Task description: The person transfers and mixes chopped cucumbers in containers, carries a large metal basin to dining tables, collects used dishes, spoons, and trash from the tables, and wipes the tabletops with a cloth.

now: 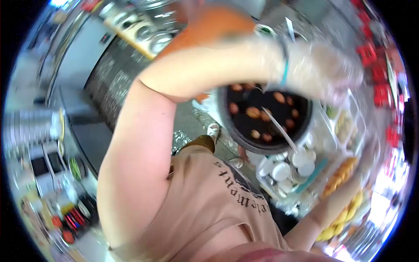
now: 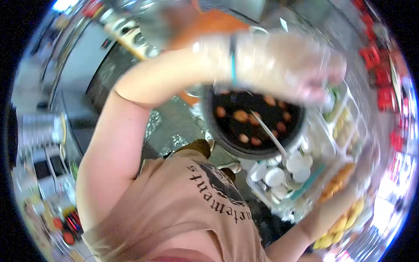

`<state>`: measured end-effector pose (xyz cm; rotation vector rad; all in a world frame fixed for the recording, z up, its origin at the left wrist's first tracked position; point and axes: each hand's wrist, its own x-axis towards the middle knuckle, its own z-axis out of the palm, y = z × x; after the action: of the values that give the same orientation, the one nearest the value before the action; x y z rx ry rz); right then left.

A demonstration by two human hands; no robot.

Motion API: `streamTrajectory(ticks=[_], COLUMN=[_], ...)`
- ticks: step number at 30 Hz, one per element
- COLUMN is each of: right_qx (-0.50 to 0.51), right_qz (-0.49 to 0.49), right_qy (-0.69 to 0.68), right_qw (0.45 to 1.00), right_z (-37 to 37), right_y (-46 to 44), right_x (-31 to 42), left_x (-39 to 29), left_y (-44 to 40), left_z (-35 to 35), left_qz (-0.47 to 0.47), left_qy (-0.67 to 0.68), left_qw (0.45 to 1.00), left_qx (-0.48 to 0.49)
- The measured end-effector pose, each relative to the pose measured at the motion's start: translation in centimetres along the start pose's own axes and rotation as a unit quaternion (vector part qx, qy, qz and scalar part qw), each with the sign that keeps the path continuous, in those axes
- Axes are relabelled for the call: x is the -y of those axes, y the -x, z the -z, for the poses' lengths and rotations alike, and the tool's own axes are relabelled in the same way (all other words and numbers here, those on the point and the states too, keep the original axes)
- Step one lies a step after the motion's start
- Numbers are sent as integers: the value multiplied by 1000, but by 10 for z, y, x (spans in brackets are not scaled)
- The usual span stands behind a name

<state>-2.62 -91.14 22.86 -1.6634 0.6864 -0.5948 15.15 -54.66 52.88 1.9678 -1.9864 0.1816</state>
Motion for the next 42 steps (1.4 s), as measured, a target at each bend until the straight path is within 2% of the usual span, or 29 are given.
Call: streamTrajectory(ticks=[1,2,3,4,5,7,8,9,11,12,14,15,17,19,21,22,23,25,26,27,29,32,33,35,36,37,39,41,42], right_qx=[-42,12,-39,-13,17,108,142,168,272,286,397,438,504,556,589,667,700,758,779,797,846,891,907,919,930,941,945,947,946], right_qz=[24,194,143,137,127,232,247,266,279,279,359,402,362,252,364,179,240,278,239,200,198,153,138,176,169,162,186,221,241], right_qy=[65,336,214,122,30,41,-20,-35,-104,-119,-158,-195,-237,-214,-189,-199,-183,-224,-207,-187,-136,-114,-104,-71,-61,-52,-14,8,21], right_qw=[997,922,966,983,991,966,958,949,915,909,830,780,747,762,696,695,648,546,542,538,476,411,383,347,320,293,268,232,215], right_z=[4,0,-44,-57,-65,-93,-109,-126,-160,-181,-224,-249,-296,-352,-427,-447,-479,-569,-603,-634,-700,-787,-816,-873,-904,-937,-1004,-1076,-1107], right_y=[35,86,150,175,198,240,262,277,298,306,348,374,425,471,543,588,627,692,731,775,858,967,995,1033,1046,1058,1084,1105,1119], right_x=[36,122,205,227,241,270,283,292,311,316,359,379,411,435,476,504,531,567,592,619,679,731,745,774,790,803,834,860,878], left_x=[-18,-39,-65,-79,-102,-154,-183,-210,-260,-281,-316,-328,-346,-361,-373,-383,-391,-403,-412,-420,-435,-449,-451,-444,-437,-434,-433,-429,-430], left_y=[35,73,110,157,198,285,319,346,389,406,441,461,506,551,606,635,669,745,781,821,887,961,978,1029,1065,1102,1148,1200,1221], left_z=[30,50,76,79,92,91,88,83,79,81,91,100,124,163,205,227,246,283,308,327,374,452,482,523,535,546,574,591,603], left_qz=[-6,44,145,186,269,435,484,504,588,601,630,633,630,645,647,641,642,639,680,666,656,601,597,577,594,662,621,519,434], left_qy=[51,77,117,135,130,145,116,96,170,158,172,160,107,79,73,39,26,28,7,33,24,-10,-26,-66,-101,-139,-105,-128,-141], left_qw=[999,996,982,973,954,889,867,857,778,766,729,722,715,691,655,650,638,568,520,466,364,355,336,306,300,254,180,64,12], left_qx=[-13,-6,40,3,13,-14,-35,-56,-143,-164,-206,-228,-284,-315,-384,-407,-425,-518,-517,-582,-661,-716,-728,-754,-739,-691,-755,-843,-890])
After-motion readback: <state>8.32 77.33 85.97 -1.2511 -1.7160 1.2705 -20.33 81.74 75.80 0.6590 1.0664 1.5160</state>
